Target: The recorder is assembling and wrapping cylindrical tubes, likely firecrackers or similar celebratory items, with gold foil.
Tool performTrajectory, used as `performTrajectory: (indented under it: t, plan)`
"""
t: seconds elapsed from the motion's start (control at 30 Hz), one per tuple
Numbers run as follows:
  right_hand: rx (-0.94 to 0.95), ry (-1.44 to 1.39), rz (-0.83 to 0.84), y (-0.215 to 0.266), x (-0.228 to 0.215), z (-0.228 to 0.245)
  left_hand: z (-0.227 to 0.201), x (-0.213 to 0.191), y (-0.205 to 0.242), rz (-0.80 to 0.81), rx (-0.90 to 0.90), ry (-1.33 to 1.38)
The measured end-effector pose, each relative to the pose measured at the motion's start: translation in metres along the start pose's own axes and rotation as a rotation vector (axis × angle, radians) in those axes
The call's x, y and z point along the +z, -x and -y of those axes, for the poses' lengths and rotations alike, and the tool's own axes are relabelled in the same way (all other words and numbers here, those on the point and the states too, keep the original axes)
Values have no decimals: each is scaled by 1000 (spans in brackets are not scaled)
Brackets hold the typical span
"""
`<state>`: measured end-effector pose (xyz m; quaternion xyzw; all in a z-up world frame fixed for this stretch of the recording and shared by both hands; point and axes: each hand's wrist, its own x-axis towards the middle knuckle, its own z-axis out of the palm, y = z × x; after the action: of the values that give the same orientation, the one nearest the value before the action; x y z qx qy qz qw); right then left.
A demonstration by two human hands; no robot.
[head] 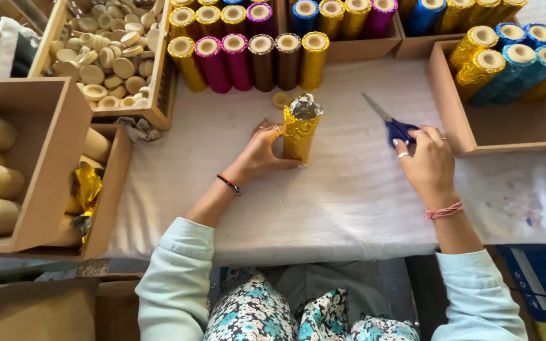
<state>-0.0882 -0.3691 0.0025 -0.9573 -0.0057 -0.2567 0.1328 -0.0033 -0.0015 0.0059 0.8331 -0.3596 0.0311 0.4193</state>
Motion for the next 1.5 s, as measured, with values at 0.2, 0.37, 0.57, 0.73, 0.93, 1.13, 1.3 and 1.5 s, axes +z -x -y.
performTrajectory:
  t: [0.2, 0.37, 0.57, 0.73, 0.93, 1.13, 1.3, 1.5]
  plan:
    - [80, -96, 31, -15, -14, -5, -18, -19, -3, 35, -46, 66]
    - [248, -352, 204, -31, -11, -17, -56, -51, -12, -39, 70, 432]
    - [270, -714, 443, -48, -34, 17, -87, -85, -28, 31, 92, 351]
    - [39, -445, 640, -61, -65, 55, -82, -92, -28, 7, 244, 266]
    - [13, -272, 811, -84, -82, 62, -78, -88, -25, -53, 179, 330]
    - [-33, -30, 940, -108, -99, 86, -86, -88, -26, -51, 191, 352]
    - [-105, 25, 965, -125, -97, 97, -85, -83, -28, -71, 133, 231]
    - [-74, 15, 1001, -134, -100, 113, -85, -84, -29, -99, 147, 171]
